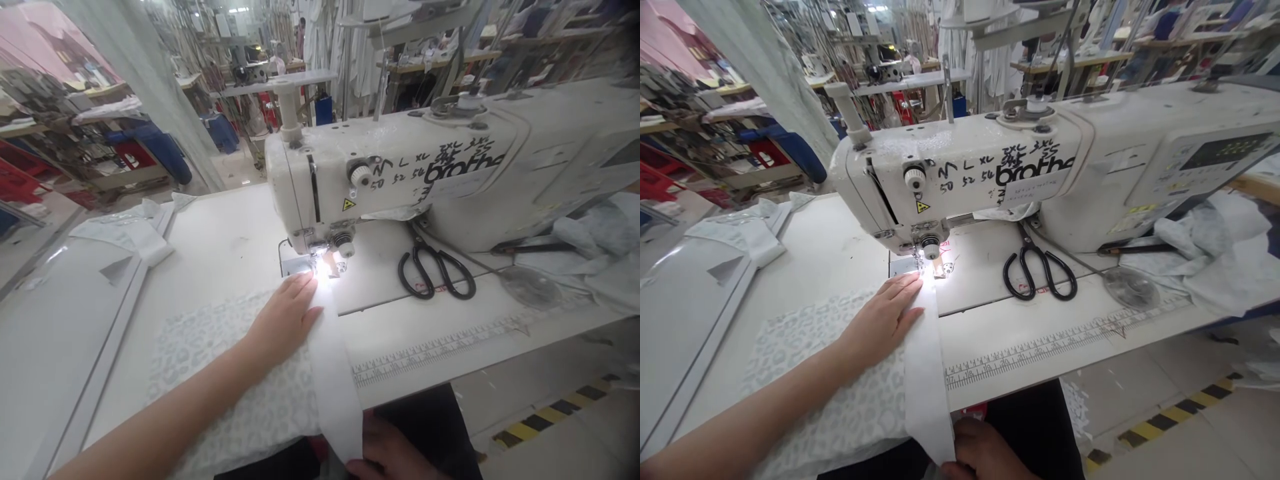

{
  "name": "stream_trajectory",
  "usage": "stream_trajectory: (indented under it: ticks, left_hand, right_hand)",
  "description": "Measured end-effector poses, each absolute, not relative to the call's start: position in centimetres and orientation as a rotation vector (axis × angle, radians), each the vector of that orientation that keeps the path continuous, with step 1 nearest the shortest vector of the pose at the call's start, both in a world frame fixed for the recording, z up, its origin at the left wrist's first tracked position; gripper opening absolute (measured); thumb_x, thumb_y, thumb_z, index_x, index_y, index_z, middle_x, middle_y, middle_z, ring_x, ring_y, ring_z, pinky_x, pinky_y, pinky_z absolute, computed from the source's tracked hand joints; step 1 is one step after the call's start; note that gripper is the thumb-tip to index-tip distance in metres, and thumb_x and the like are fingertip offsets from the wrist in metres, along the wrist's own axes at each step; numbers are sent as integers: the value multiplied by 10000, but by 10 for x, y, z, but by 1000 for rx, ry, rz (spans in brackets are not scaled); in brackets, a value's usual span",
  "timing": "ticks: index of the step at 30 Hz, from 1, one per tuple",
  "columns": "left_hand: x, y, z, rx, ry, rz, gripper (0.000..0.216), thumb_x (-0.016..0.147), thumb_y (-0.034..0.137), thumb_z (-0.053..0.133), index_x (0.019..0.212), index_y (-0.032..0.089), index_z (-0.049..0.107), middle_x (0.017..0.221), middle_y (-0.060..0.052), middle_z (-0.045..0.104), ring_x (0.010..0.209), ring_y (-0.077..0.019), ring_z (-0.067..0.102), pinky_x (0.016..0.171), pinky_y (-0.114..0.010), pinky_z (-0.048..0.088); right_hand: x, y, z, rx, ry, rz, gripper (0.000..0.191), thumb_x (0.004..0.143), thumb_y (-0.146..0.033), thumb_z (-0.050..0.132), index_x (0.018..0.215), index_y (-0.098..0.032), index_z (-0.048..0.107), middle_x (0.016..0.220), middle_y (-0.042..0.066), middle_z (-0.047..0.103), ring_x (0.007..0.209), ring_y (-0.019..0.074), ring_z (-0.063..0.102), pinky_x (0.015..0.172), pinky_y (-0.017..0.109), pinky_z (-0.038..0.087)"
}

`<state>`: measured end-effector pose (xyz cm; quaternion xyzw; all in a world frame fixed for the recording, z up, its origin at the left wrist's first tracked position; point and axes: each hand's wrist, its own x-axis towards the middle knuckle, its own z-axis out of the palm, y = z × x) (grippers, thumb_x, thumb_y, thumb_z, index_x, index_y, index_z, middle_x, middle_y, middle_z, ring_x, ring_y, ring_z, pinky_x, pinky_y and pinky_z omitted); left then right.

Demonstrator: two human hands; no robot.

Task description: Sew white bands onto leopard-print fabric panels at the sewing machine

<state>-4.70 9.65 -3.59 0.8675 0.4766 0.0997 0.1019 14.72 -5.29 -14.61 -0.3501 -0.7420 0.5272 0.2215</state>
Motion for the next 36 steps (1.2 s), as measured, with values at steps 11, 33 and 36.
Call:
stream_trajectory:
  ticks: [11,33,36]
  left_hand:
    - [-52,105,-36,2592,1421,283,423,907,309,388,1294,140,423,1361,-75,430,1287,-224,323,1076,-409,323]
    - [-52,92,-36,2580,1405,271,372,897,320,391,1233,162,418,1373,-104,410,1309,-250,305,1059,-482,312]
    - [-55,117,-35,2605,1400,285,399,890,319,398,1245,136,408,1358,-120,419,1298,-235,321,1074,-443,298]
  right_hand:
    - [146,-45,-135,-1023,-2032,1413,230,855,-188,466,948,-196,676,930,52,675,868,180,599,790,262,446]
    - [148,-59,-132,-1002,-1994,1134,256,913,-291,436,890,-187,669,821,79,648,782,185,602,708,273,507]
    - [145,-55,-124,-978,-1902,1141,240,902,-251,450,871,-169,674,810,83,635,769,180,597,684,270,497]
